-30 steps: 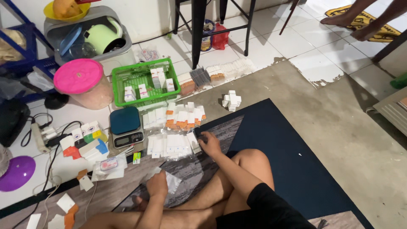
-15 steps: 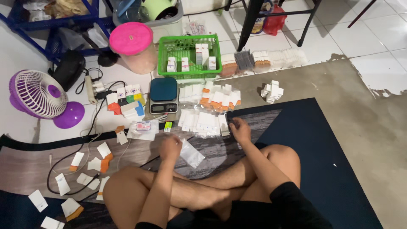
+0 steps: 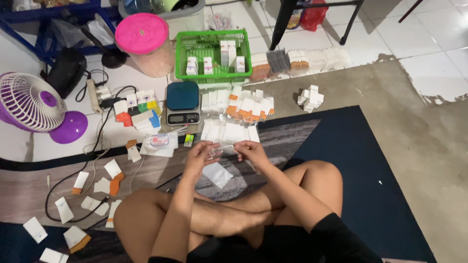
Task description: The person sits on a mat and repeatedly picks up small white boxes, places them into clear plastic bags, and sets the filled bags aside. The workspace includes a digital scale, a green basket, and stacks of boxes.
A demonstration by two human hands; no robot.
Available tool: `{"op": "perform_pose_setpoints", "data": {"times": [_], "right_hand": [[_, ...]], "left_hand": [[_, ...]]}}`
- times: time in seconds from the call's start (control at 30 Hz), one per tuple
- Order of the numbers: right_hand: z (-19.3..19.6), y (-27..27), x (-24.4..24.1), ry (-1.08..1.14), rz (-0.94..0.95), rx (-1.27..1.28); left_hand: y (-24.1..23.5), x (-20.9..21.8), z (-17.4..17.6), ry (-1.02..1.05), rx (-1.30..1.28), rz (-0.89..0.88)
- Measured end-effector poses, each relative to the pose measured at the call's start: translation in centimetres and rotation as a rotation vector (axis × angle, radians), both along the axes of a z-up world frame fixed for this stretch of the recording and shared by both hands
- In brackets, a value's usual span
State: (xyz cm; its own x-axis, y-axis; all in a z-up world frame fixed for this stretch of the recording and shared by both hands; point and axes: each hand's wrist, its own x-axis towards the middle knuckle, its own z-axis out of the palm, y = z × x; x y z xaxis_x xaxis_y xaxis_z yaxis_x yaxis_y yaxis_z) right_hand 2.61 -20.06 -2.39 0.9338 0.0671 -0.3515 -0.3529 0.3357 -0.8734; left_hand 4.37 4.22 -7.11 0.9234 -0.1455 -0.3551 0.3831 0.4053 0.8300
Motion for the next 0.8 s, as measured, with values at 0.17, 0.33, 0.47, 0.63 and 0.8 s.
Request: {"op": "perform_pose_setpoints", "data": {"times": [0.17, 0.33, 0.47, 0.63, 0.8], "right_hand": [[-0.2, -1.0, 0.7, -0.114, -0.036, -0.123], [-2.2, -2.5, 1.1, -0.197, -0.054, -0.233], [-3.8, -3.7, 0.4, -0.372, 0.278, -0.383], [-0.6, -3.7, -0.8, -0.482, 0.478, -0.523], [0.3, -4.4, -1.0, -0.397, 0.463, -0.478]], "left_hand": [[-0.3, -0.2, 0.5, 0.011, 0.004, 0.013], [0.1, -0.3, 2.2, 0.158, -0.042, 0.042], [-0.8, -1.6, 5.2, -0.343, 0.640, 0.117], [-3.6, -3.9, 9.7, -0.547, 0.945, -0.194], [-4.2, -3.8, 6.2, -0.359, 0.749, -0.335]]}}
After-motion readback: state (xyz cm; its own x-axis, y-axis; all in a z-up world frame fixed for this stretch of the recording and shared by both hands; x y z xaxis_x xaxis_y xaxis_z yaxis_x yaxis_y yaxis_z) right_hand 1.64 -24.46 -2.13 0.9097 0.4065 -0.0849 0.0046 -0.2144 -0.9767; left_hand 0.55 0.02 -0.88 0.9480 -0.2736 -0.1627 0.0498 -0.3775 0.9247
